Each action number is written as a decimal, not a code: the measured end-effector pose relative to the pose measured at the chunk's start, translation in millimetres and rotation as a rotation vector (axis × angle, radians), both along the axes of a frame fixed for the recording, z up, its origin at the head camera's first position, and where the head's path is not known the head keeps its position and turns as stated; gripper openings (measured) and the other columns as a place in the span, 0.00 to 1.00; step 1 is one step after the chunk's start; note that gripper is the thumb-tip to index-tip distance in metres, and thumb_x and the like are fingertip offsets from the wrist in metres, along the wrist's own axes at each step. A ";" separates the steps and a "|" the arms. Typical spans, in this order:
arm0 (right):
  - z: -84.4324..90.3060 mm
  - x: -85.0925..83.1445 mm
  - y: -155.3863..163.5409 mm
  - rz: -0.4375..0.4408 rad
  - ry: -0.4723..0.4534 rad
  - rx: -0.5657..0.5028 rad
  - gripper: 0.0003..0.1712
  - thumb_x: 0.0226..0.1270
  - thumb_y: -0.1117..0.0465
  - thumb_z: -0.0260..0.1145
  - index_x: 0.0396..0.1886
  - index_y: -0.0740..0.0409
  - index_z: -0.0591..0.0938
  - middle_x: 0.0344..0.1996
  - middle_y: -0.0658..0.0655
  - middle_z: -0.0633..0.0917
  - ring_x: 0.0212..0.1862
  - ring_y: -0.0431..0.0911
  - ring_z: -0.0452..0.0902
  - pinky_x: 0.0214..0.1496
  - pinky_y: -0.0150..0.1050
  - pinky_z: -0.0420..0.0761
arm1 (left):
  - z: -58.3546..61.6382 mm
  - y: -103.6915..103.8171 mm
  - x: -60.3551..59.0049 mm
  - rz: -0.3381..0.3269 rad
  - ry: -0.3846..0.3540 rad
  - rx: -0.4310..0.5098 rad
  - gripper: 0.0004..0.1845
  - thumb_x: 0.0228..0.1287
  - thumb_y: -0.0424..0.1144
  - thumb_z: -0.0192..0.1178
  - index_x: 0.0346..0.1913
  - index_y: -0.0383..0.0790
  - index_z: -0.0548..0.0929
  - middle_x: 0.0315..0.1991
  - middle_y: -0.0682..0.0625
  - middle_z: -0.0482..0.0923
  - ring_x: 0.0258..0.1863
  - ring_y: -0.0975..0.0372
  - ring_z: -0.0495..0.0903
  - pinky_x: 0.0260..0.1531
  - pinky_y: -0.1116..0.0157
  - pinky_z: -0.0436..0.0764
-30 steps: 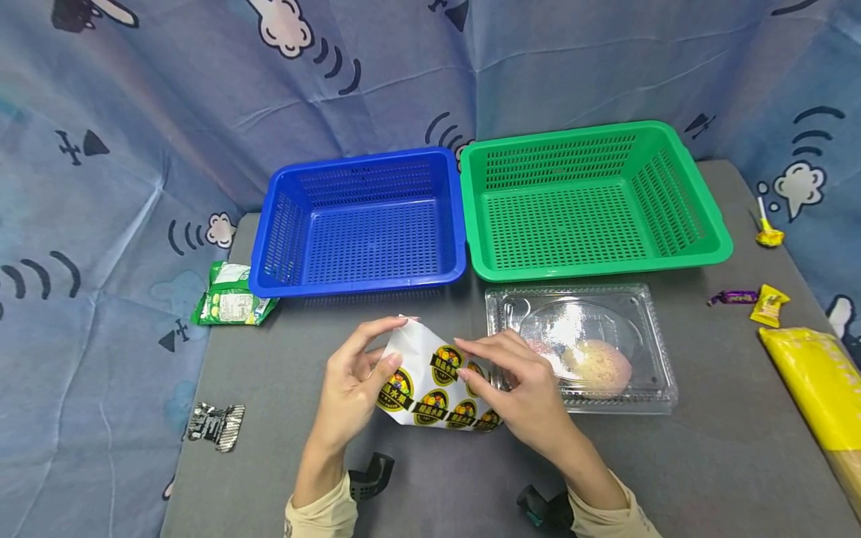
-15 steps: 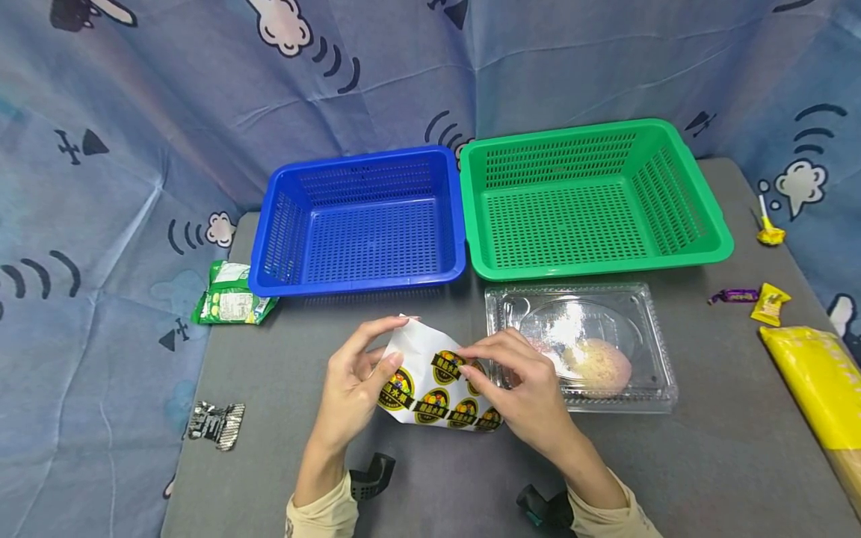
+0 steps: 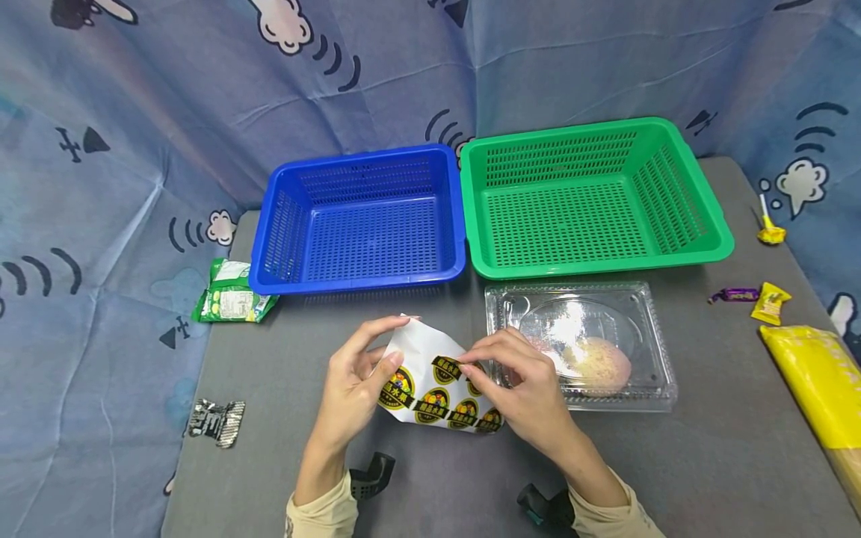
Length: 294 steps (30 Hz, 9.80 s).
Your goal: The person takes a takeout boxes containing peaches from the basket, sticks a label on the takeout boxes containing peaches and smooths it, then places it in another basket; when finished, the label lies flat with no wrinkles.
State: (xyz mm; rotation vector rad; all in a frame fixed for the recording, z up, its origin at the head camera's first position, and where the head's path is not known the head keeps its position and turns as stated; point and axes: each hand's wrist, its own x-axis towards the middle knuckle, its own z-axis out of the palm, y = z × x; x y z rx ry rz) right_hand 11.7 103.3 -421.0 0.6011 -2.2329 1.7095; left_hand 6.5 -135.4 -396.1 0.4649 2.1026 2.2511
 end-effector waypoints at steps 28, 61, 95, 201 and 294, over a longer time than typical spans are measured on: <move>-10.3 -3.0 1.5 0.071 0.071 -0.090 0.20 0.55 0.83 0.74 0.43 0.60 0.91 0.37 0.57 0.91 0.42 0.41 0.83 0.42 0.28 0.81 | -1.3 0.8 1.4 0.039 -0.028 -0.007 0.23 0.70 0.15 0.55 0.66 0.24 0.76 0.66 0.40 0.82 0.53 0.58 0.90 0.45 0.61 0.91; -5.9 -15.7 78.8 -0.199 0.041 -0.172 0.15 0.56 0.87 0.71 0.44 0.80 0.87 0.37 0.49 0.88 0.39 0.39 0.78 0.45 0.26 0.77 | -18.3 -29.1 -0.4 0.247 -0.102 -0.100 0.24 0.70 0.15 0.55 0.67 0.26 0.78 0.63 0.55 0.82 0.52 0.62 0.88 0.44 0.68 0.88; -1.9 -17.1 123.5 -0.383 -0.249 0.154 0.10 0.61 0.73 0.78 0.42 0.61 0.91 0.30 0.34 0.85 0.32 0.33 0.77 0.34 0.23 0.75 | -74.8 -64.3 -15.4 0.468 -0.328 -0.693 0.27 0.70 0.34 0.68 0.71 0.44 0.79 0.76 0.41 0.72 0.76 0.46 0.66 0.73 0.43 0.69; -13.1 -31.8 109.0 -0.524 -0.203 0.384 0.09 0.63 0.73 0.77 0.42 0.62 0.90 0.35 0.58 0.84 0.33 0.25 0.68 0.37 0.16 0.66 | -56.0 98.7 1.6 -0.094 -0.175 -0.475 0.34 0.74 0.48 0.68 0.79 0.61 0.69 0.49 0.48 0.81 0.44 0.53 0.80 0.33 0.72 0.80; -6.0 -103.5 250.2 -0.272 -0.421 0.529 0.21 0.77 0.56 0.69 0.61 0.65 0.85 0.52 0.54 0.73 0.44 0.24 0.66 0.42 0.13 0.67 | -57.3 108.2 8.3 -0.095 -0.364 -0.214 0.41 0.69 0.35 0.71 0.79 0.66 0.68 0.55 0.42 0.72 0.26 0.62 0.88 0.32 0.48 0.89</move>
